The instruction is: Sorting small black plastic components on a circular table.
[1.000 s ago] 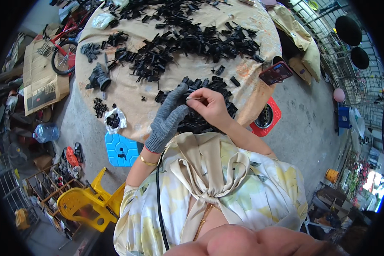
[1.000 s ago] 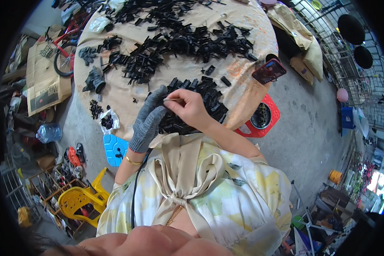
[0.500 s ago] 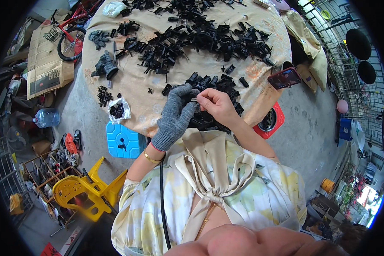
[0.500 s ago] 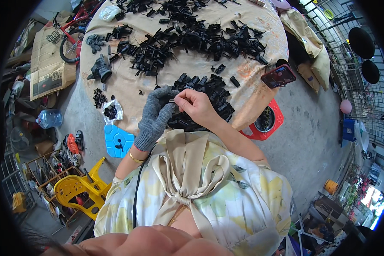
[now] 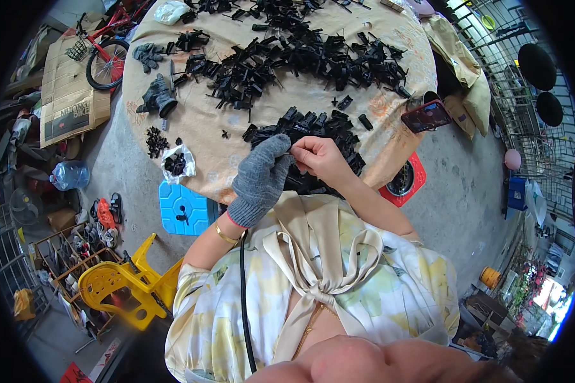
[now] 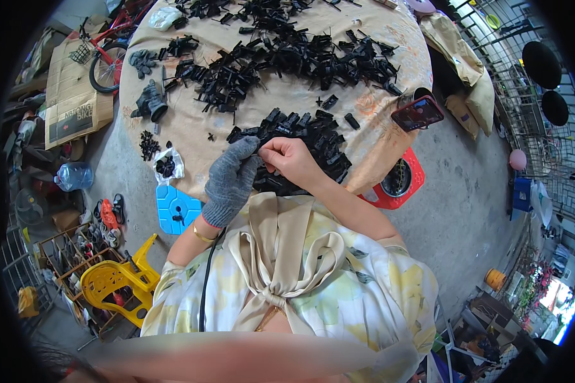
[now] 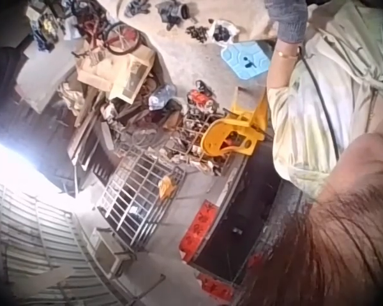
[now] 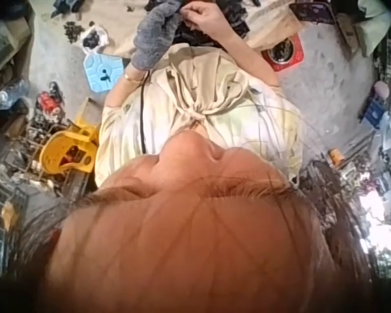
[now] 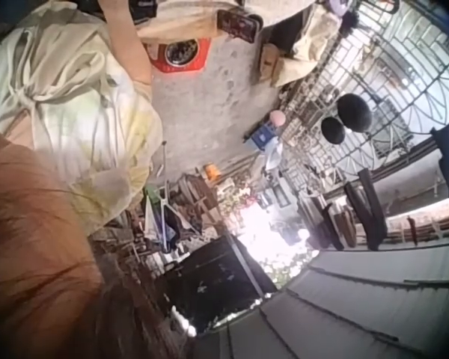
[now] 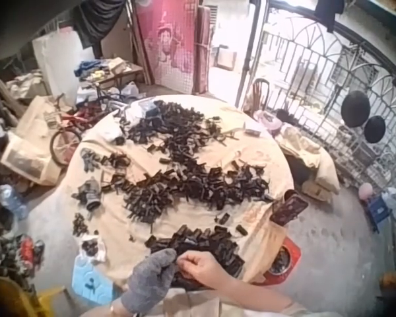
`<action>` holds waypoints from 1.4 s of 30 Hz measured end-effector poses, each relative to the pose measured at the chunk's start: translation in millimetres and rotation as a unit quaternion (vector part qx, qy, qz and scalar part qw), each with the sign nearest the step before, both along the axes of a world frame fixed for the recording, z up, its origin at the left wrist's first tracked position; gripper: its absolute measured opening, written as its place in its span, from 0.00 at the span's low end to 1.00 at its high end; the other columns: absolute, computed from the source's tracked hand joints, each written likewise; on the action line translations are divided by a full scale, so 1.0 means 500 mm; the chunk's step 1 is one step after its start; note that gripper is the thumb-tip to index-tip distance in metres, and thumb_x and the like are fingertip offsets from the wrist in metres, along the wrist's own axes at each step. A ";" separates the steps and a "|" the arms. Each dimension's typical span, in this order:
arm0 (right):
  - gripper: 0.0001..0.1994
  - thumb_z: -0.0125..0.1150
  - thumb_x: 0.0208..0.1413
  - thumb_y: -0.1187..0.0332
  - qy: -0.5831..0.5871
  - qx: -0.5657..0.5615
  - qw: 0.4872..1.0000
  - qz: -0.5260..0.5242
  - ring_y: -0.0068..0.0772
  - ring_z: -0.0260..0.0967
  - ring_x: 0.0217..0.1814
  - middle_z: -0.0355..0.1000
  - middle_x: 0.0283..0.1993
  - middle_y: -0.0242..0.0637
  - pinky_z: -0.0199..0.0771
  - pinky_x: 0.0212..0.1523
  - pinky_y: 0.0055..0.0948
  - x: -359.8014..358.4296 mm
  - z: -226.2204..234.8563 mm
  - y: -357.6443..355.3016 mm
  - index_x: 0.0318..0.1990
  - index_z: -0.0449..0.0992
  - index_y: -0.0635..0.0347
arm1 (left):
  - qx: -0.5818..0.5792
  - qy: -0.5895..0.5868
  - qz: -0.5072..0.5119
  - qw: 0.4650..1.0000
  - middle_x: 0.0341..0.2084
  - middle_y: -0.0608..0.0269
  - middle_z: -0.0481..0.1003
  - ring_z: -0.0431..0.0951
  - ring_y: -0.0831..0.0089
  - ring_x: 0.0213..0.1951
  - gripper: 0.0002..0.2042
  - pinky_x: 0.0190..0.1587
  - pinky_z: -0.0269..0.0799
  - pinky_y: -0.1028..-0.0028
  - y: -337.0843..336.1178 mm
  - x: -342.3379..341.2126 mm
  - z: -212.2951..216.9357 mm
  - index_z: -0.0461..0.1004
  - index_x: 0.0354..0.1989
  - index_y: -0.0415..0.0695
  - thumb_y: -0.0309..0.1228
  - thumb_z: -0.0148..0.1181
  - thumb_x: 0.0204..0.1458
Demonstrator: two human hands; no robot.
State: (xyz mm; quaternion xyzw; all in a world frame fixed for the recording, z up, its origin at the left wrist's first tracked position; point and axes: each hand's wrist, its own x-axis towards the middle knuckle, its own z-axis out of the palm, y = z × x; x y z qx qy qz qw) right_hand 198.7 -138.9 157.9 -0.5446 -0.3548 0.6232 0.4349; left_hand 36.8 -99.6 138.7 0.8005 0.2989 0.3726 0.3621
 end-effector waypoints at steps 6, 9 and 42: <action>0.04 0.58 0.49 0.73 -0.059 0.125 0.990 -0.017 0.09 0.58 0.22 0.66 0.23 0.25 0.56 0.20 0.11 0.010 -0.009 -0.010 0.32 0.72 0.63 | -0.378 -0.267 -0.009 0.887 0.45 0.51 0.68 0.71 0.67 0.45 0.19 0.49 0.67 0.72 0.006 0.015 0.037 0.59 0.52 0.39 0.21 0.51 0.50; 0.07 0.62 0.44 0.77 -0.159 0.220 0.962 -0.010 0.10 0.59 0.23 0.66 0.24 0.25 0.57 0.21 0.11 0.021 0.000 -0.018 0.32 0.71 0.63 | -0.557 -0.380 -0.071 0.735 0.45 0.50 0.67 0.70 0.63 0.46 0.20 0.50 0.69 0.67 0.029 -0.003 0.039 0.57 0.54 0.40 0.23 0.48 0.52; 0.07 0.54 0.53 0.70 -0.016 0.062 0.997 0.041 0.13 0.61 0.22 0.67 0.21 0.26 0.62 0.23 0.14 -0.003 0.007 -0.018 0.32 0.74 0.66 | -0.479 -0.200 -0.058 0.853 0.41 0.63 0.68 0.69 0.77 0.42 0.17 0.44 0.69 0.78 -0.010 -0.007 0.034 0.64 0.46 0.40 0.19 0.57 0.46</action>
